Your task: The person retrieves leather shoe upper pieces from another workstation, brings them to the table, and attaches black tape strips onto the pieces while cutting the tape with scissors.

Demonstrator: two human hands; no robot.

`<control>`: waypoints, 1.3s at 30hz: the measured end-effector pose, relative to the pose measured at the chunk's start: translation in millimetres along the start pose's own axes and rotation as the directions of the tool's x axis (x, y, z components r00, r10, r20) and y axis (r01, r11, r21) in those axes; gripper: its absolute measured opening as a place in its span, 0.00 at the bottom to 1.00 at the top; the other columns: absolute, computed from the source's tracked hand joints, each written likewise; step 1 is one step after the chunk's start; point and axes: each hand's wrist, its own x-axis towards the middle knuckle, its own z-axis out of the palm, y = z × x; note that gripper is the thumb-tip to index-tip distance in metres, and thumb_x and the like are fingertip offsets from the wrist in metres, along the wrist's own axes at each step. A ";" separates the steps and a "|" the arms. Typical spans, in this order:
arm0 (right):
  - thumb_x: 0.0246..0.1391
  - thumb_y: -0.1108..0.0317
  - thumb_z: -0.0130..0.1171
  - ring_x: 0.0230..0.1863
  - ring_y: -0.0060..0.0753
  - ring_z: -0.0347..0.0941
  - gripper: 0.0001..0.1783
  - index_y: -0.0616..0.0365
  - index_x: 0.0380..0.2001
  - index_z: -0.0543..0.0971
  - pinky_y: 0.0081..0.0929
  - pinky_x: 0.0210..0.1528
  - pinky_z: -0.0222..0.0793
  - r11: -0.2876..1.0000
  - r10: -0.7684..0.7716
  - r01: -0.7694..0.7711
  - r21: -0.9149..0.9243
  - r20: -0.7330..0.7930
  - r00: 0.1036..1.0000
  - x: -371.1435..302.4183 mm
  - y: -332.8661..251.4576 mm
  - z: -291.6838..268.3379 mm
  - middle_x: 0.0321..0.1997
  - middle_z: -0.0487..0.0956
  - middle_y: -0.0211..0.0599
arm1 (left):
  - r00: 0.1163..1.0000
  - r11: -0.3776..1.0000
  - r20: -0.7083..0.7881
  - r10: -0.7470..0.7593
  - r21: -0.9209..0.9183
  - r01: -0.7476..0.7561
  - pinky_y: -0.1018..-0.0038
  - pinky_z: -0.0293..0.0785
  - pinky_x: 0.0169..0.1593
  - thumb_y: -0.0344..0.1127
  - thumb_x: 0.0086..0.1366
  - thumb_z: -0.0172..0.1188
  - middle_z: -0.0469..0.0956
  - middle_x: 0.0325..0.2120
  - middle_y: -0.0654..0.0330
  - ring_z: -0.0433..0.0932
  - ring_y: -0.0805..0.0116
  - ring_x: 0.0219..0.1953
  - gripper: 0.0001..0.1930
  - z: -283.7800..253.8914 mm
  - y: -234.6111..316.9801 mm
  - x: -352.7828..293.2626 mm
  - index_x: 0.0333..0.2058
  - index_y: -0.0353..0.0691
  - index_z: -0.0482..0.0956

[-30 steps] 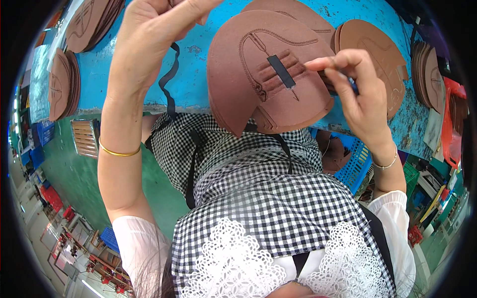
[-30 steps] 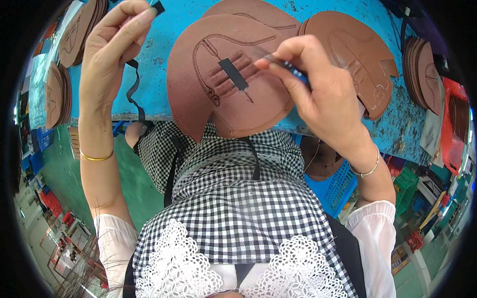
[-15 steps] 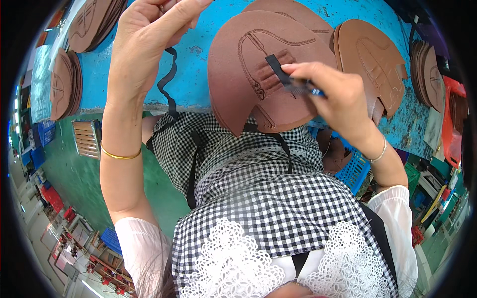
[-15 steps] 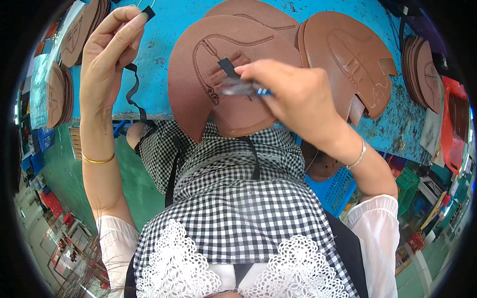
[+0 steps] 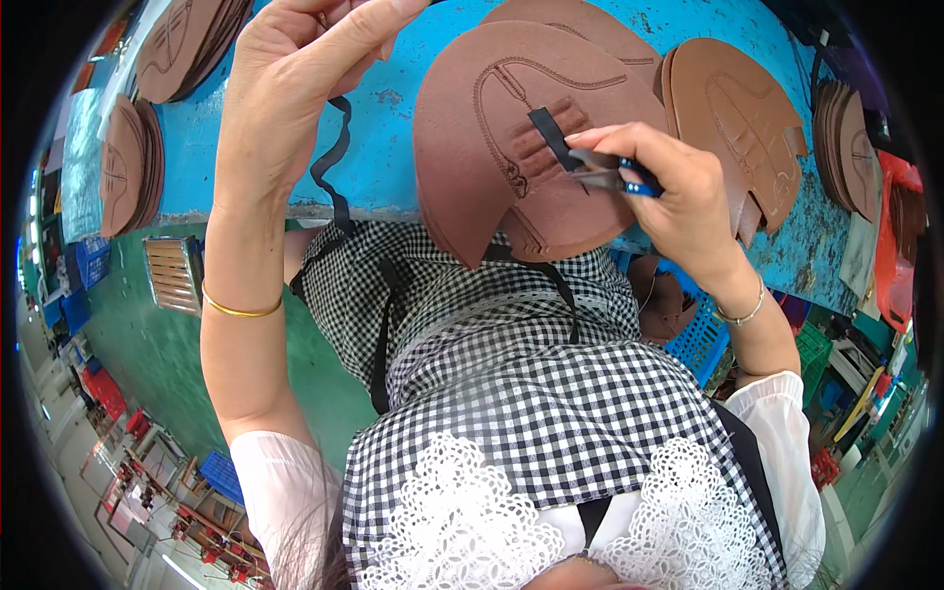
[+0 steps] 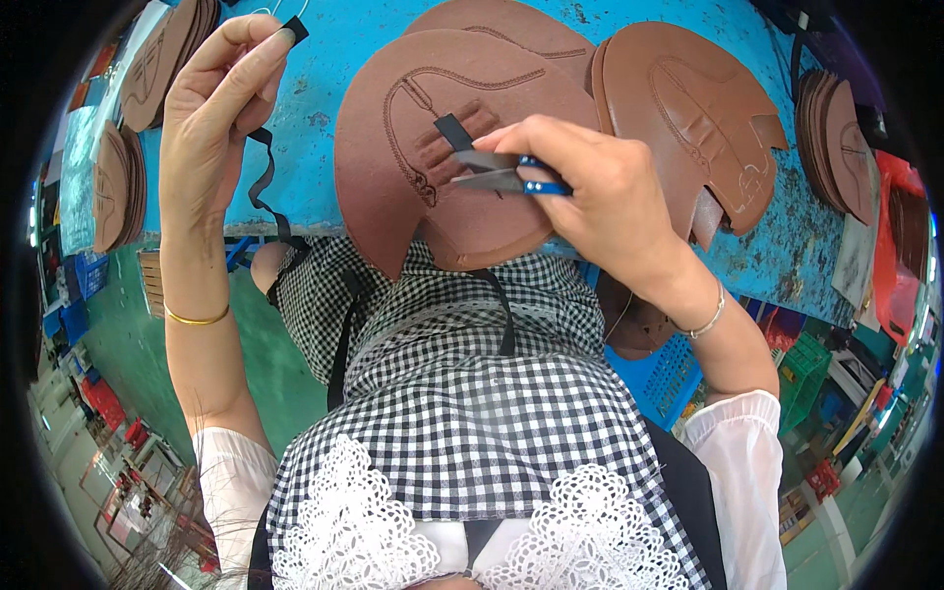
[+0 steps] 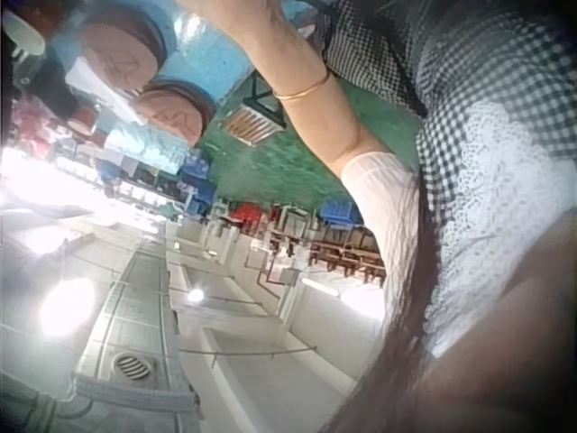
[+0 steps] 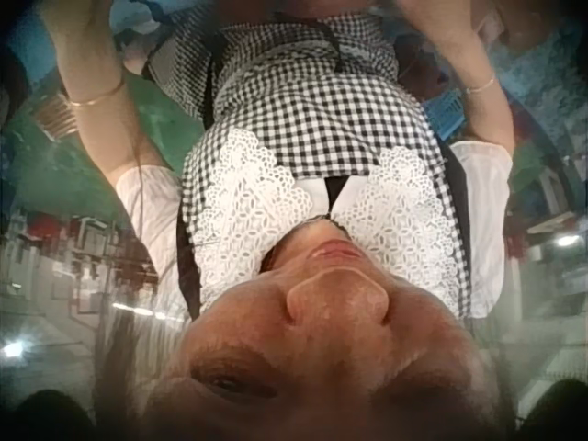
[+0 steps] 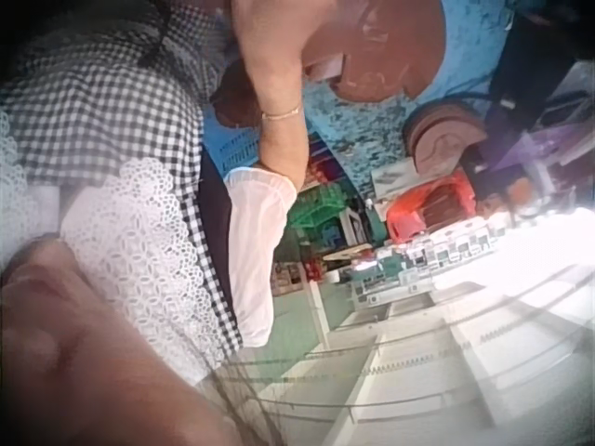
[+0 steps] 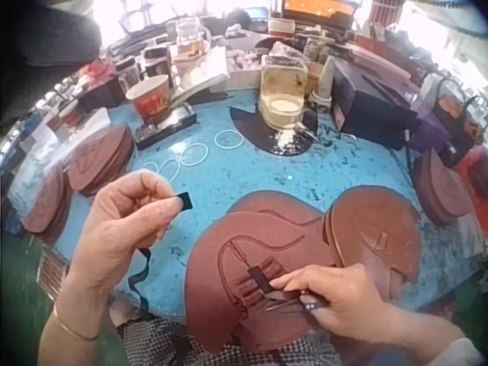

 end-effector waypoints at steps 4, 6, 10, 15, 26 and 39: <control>0.44 0.70 0.70 0.37 0.32 0.83 0.17 0.56 0.40 0.81 0.24 0.34 0.79 0.995 -0.029 0.036 -0.094 0.075 0.997 0.1 -16.7 -6.7 0.43 0.84 0.32 | 1.000 0.999 -0.009 0.018 0.032 -0.018 0.86 0.46 0.22 0.36 0.68 0.60 0.68 0.22 0.73 0.55 0.88 0.20 0.09 -9.9 -2.6 -2.7 0.41 0.37 0.80; 0.42 0.68 0.71 0.35 0.31 0.83 0.19 0.55 0.41 0.80 0.23 0.33 0.79 0.983 -0.041 0.056 -0.175 0.091 0.995 -6.5 -27.6 -8.1 0.45 0.84 0.31 | 1.000 1.000 -0.024 0.007 0.027 -0.007 0.86 0.46 0.22 0.36 0.68 0.60 0.68 0.22 0.73 0.55 0.88 0.20 0.09 -12.2 -5.3 -3.8 0.41 0.37 0.80; 0.38 0.63 0.73 0.33 0.29 0.82 0.24 0.53 0.42 0.80 0.23 0.30 0.78 0.955 -0.077 0.114 -0.276 0.141 0.987 -13.9 -23.4 -6.4 0.47 0.83 0.28 | 0.999 1.000 -0.041 -0.019 0.008 0.020 0.86 0.46 0.22 0.36 0.68 0.61 0.69 0.22 0.73 0.55 0.88 0.20 0.09 -8.8 -6.7 -3.0 0.41 0.37 0.80; 0.47 0.75 0.66 0.30 0.25 0.79 0.14 0.56 0.40 0.80 0.20 0.28 0.74 0.997 -0.022 0.023 -0.075 0.019 1.000 -1.1 -6.1 -0.6 0.36 0.82 0.28 | 0.998 0.999 -0.045 -0.035 -0.012 0.034 0.85 0.45 0.22 0.35 0.67 0.61 0.68 0.21 0.73 0.55 0.88 0.20 0.09 -3.7 -4.9 0.8 0.41 0.37 0.81; 0.72 0.63 0.43 0.07 0.08 0.50 0.15 0.59 0.54 0.71 0.11 0.08 0.43 0.222 0.875 -0.263 0.939 -0.073 0.478 -31.0 -25.9 -63.0 0.29 0.76 0.26 | 0.942 0.973 0.302 -0.144 0.218 0.079 0.88 0.54 0.27 0.33 0.61 0.67 0.73 0.23 0.74 0.63 0.89 0.24 0.06 2.3 -2.8 1.5 0.34 0.39 0.84; 0.69 0.66 0.46 0.19 0.09 0.51 0.16 0.64 0.54 0.66 0.11 0.19 0.46 0.786 0.568 -0.455 0.418 -0.198 0.799 -46.3 18.9 -107.9 0.28 0.66 0.24 | 0.772 0.851 0.590 -0.235 0.509 -0.130 0.75 0.73 0.34 0.31 0.54 0.68 0.79 0.21 0.60 0.76 0.71 0.25 0.06 63.1 -9.3 13.5 0.28 0.35 0.83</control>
